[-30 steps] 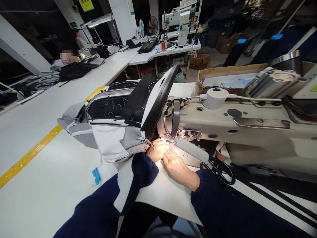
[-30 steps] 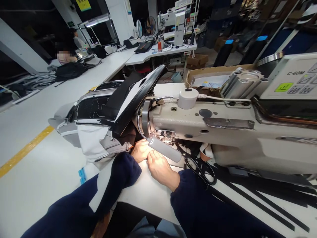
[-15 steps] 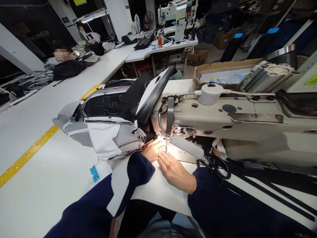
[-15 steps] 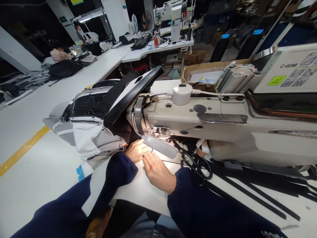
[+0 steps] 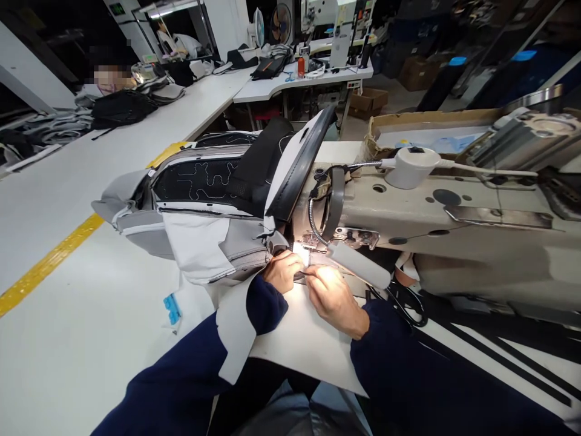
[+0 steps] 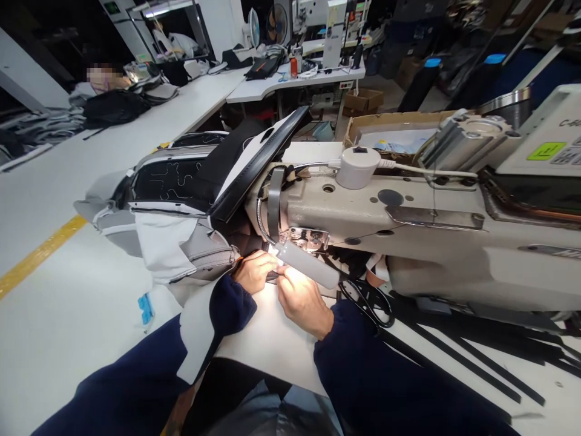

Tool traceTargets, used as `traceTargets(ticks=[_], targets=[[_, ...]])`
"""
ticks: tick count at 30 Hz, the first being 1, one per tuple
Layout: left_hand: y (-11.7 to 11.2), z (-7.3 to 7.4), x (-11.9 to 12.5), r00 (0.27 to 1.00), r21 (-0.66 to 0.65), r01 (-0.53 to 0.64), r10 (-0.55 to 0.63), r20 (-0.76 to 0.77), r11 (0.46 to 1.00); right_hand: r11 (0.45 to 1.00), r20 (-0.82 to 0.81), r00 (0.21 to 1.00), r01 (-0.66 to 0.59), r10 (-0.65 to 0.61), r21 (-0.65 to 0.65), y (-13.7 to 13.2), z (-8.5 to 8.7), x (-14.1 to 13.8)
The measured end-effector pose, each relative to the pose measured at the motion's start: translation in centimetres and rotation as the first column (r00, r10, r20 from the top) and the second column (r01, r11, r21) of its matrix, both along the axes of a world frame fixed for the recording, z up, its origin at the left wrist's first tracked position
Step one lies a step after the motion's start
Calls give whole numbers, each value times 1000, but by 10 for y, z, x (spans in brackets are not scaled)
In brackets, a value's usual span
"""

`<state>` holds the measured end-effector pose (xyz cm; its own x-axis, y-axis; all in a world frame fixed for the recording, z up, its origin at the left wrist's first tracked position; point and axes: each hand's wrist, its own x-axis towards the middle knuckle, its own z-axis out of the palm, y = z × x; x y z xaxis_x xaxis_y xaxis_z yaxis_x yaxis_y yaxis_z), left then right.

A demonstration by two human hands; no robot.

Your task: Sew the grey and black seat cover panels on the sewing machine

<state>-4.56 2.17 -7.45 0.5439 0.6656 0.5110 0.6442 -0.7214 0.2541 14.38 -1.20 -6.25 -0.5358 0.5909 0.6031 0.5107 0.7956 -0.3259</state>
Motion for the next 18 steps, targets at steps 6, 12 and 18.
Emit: traceTargets(ticks=[6,12,18], targets=[[1,-3,1,999,0,-7,7,53,1000,998,126,992,-14,7,55,-1,-8,-8],[0,-3,2,998,-20,0,2,61,1000,998,252,967,0,-18,70,-4,-12,-10],[-1,-3,0,997,-44,11,-8,71,999,995,201,977,55,-70,83,-7,-11,-9]])
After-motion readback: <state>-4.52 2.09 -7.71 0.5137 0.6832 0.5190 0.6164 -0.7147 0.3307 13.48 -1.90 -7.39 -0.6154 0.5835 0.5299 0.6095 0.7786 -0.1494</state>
